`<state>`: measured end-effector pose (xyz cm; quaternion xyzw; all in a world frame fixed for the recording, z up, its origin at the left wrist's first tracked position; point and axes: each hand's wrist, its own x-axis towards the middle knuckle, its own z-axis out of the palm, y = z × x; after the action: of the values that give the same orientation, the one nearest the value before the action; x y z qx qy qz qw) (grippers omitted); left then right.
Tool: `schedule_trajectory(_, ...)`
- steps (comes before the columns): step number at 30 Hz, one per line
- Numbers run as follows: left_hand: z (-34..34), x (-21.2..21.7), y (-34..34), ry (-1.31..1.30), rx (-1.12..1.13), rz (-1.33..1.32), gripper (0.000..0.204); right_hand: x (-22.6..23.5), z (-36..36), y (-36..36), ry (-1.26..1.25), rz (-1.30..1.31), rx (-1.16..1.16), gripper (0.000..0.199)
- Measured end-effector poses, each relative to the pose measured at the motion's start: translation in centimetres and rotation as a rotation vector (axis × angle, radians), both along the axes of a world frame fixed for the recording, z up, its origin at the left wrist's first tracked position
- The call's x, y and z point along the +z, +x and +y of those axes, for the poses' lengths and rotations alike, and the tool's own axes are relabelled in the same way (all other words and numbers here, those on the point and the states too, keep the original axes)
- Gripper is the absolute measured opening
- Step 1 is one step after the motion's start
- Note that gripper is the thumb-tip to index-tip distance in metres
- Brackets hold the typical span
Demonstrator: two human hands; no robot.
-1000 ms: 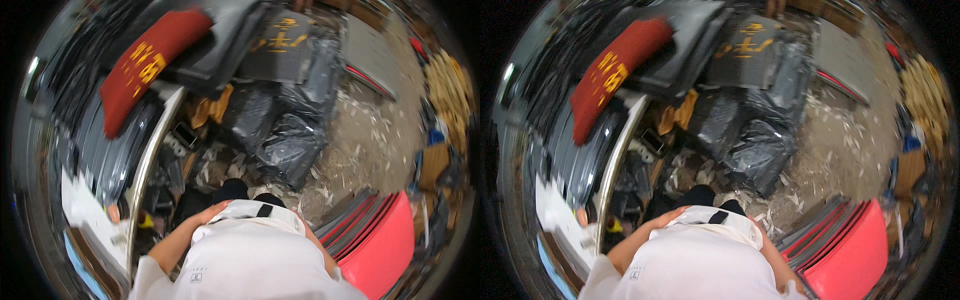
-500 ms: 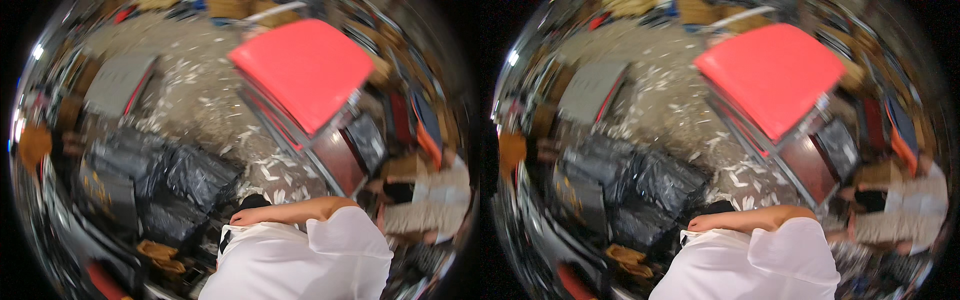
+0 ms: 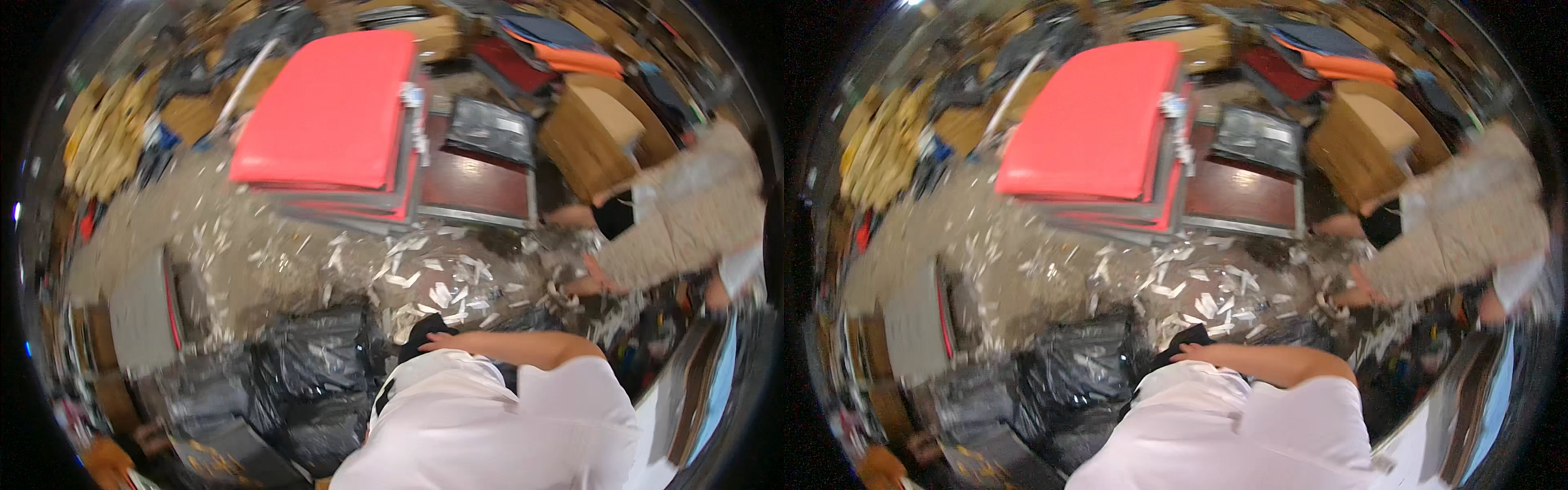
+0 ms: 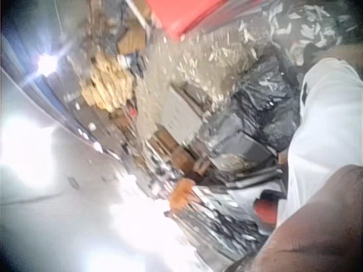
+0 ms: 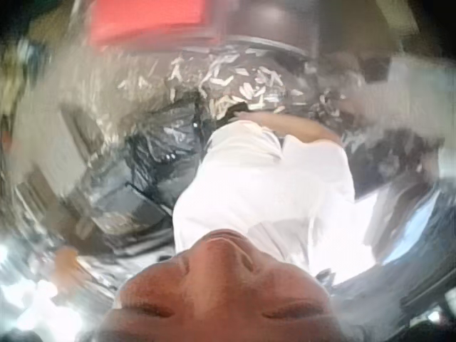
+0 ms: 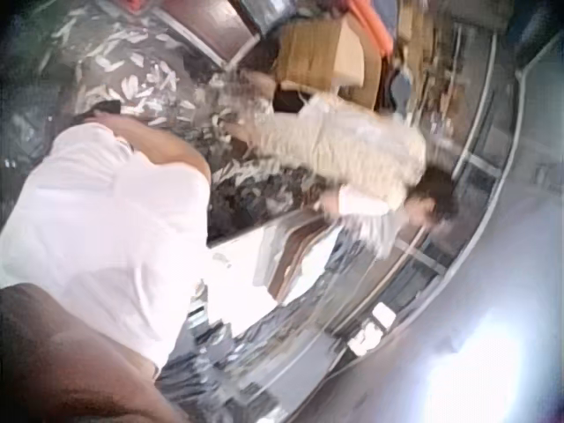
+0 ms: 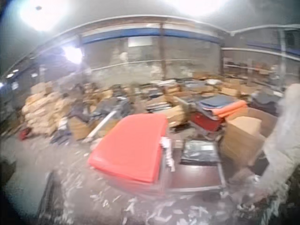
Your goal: The person folds car floor mats and places them into plastic mailing bags, peels adhesive shipping labels from a roll, and applies them to the outside of the bags.
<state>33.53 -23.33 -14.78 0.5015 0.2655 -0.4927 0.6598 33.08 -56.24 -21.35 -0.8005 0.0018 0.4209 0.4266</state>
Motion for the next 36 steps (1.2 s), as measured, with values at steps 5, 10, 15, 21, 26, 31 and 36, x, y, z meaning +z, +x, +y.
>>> schedule_trajectory(5,3.0,0.4,-3.2,-0.107,0.037,0.053,0.057,0.3,-0.2,-2.0,0.062,0.006,0.028,0.046)
schedule_trajectory(10,4.3,-1.8,-6.5,-0.15,0.071,-0.08,0.057,1.2,-0.7,2.8,-0.127,-0.087,0.08,0.048)
schedule_trajectory(15,1.0,3.3,-9.4,0.411,0.201,-0.319,0.049,6.6,2.3,14.0,-0.219,-0.167,0.567,0.047)
schedule_trajectory(21,-2.7,-2.0,-15.0,0.599,1.075,-0.45,0.04,10.1,17.1,25.8,-0.012,-0.441,1.217,0.042)
schedule_trajectory(26,-4.9,-0.5,-16.7,1.037,1.066,-0.539,0.039,13.0,31.8,20.9,0.476,-0.375,1.177,0.029)
schedule_trajectory(31,-9.4,2.2,-22.4,1.079,1.381,-0.405,0.035,14.5,37.5,3.2,0.586,-0.088,1.669,0.031)
schedule_trajectory(36,-15.7,0.8,-29.5,1.3,1.606,-0.117,0.037,17.3,39.2,-15.4,0.96,-0.222,2.071,0.035)
